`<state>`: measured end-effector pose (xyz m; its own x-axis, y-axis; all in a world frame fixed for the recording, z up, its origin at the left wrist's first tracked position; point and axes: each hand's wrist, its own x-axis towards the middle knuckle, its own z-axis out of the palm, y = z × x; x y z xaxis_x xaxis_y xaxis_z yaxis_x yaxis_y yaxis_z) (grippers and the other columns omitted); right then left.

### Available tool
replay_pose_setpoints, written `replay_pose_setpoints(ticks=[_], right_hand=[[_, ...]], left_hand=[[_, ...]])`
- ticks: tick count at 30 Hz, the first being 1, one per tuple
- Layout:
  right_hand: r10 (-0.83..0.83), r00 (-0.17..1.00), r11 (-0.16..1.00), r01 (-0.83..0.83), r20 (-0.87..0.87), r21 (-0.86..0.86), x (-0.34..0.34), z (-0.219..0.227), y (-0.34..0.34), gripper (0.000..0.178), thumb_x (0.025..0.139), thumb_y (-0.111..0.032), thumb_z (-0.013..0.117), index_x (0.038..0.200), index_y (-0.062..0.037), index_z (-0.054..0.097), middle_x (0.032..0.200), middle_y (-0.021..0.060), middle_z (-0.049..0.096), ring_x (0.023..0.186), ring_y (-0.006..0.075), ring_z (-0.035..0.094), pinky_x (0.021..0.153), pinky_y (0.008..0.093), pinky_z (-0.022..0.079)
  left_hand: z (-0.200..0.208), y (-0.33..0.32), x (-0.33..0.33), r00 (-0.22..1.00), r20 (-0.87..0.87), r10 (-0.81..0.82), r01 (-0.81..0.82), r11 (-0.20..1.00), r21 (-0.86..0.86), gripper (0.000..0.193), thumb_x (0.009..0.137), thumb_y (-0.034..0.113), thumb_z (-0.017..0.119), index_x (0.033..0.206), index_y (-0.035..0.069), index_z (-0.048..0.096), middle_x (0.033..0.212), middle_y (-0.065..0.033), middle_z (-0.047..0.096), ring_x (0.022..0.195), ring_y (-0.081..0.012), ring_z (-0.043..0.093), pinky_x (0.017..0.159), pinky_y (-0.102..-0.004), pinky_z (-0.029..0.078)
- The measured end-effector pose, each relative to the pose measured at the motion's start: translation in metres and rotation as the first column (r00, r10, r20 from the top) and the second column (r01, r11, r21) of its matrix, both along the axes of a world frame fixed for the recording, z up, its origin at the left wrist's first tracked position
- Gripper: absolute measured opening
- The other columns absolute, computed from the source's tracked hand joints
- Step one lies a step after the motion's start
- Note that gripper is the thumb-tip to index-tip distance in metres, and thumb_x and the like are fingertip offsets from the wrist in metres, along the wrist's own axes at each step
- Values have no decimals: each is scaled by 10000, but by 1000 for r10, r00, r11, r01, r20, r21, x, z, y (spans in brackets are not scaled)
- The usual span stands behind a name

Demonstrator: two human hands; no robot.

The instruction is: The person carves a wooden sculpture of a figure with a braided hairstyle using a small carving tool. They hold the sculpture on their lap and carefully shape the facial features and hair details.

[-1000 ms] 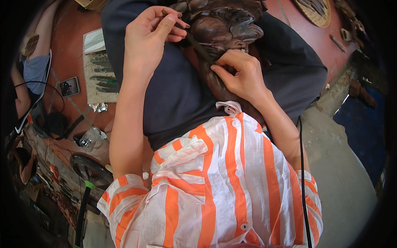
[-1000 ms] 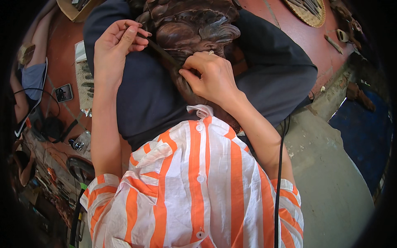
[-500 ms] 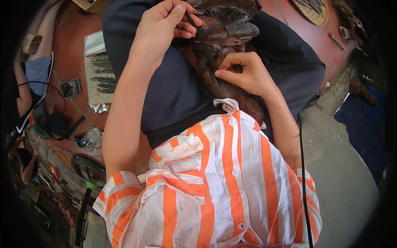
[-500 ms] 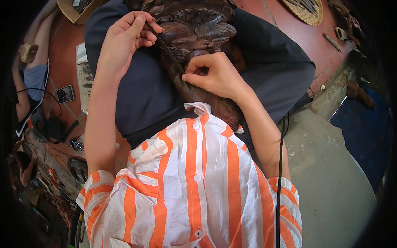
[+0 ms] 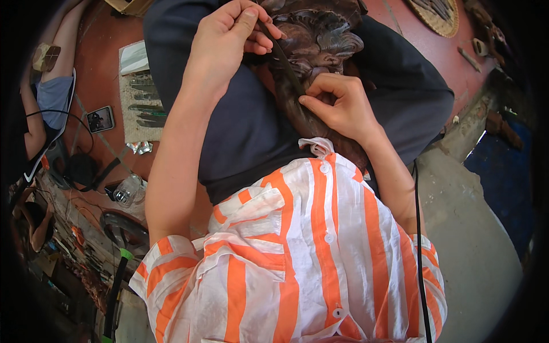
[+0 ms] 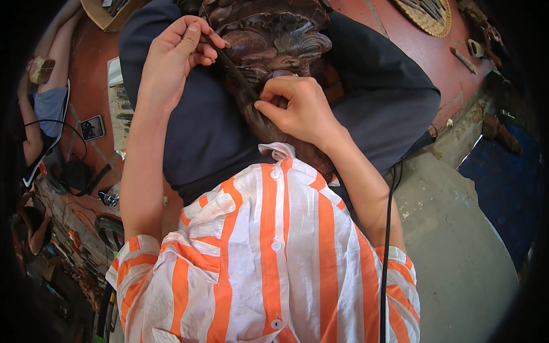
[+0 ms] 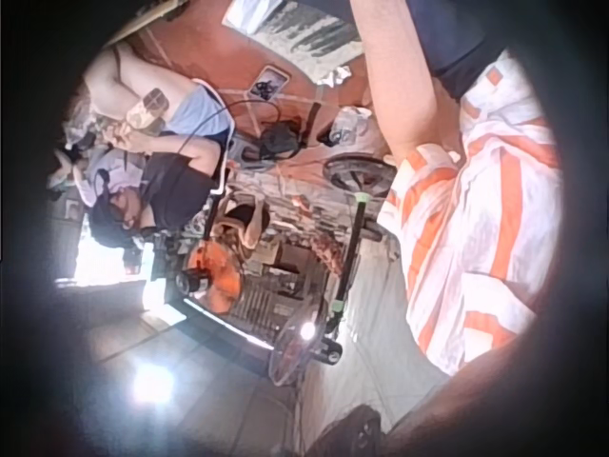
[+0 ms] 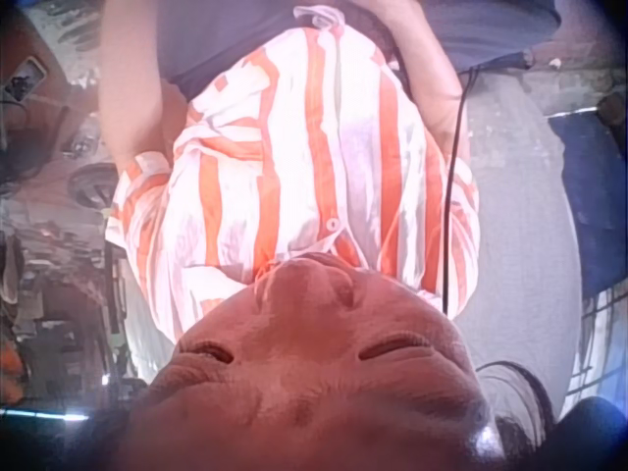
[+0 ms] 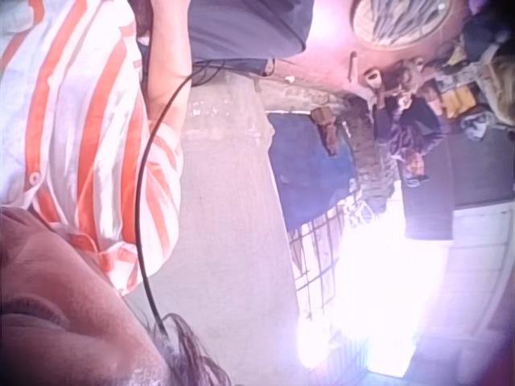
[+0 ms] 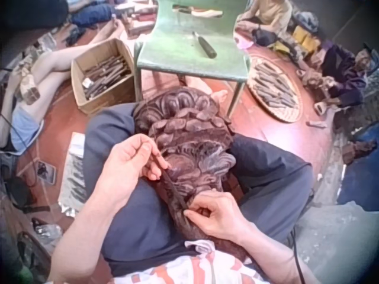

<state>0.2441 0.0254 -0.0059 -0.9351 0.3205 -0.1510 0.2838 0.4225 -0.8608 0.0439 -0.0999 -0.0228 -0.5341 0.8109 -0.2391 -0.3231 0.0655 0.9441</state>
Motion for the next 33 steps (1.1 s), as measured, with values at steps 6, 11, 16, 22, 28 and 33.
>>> replay_pose_setpoints(ticks=[6,11,16,22,28,33], right_hand=[[-33,995,968,55,-92,245,-8,-9,-10,120,733,-90,727,736,-20,629,669,90,607,570,254,588,537,339,454],[-22,983,940,83,-184,330,-10,-20,-10,119,745,-93,726,749,-19,633,683,94,610,585,252,591,549,338,458],[-23,999,999,25,-49,41,-7,-3,2,135,770,-92,729,766,11,641,690,99,628,598,206,598,566,302,454],[32,999,998,-30,26,-61,3,2,8,146,765,-93,727,752,23,640,668,90,619,567,160,558,542,282,425],[-27,999,998,29,-30,50,-2,-2,-2,148,743,-92,721,722,11,617,664,107,604,560,208,572,535,303,438],[-66,991,972,90,-116,215,-4,-11,-9,128,740,-91,715,724,-14,614,679,111,604,603,267,598,546,339,459]], left_hand=[[1,-5,-3,999,-46,29,-27,998,52,214,1038,217,446,988,67,590,906,-87,686,721,-71,609,675,-208,508],[20,1,0,996,-84,-7,14,996,84,177,1026,176,467,978,56,588,858,-70,672,698,-77,605,659,-200,500],[36,22,11,999,-21,-41,44,990,131,209,1032,162,455,908,45,575,780,-51,661,613,-63,582,587,-178,476],[26,27,14,998,59,-22,18,998,67,202,1032,148,451,898,53,569,768,-52,659,595,-62,568,570,-180,466],[18,28,12,999,48,7,-9,998,57,203,1032,147,450,890,55,562,761,-53,659,592,-61,562,574,-182,464],[24,29,13,999,-40,-20,24,996,84,209,1034,150,448,883,50,551,755,-43,654,596,-50,553,589,-178,459]])
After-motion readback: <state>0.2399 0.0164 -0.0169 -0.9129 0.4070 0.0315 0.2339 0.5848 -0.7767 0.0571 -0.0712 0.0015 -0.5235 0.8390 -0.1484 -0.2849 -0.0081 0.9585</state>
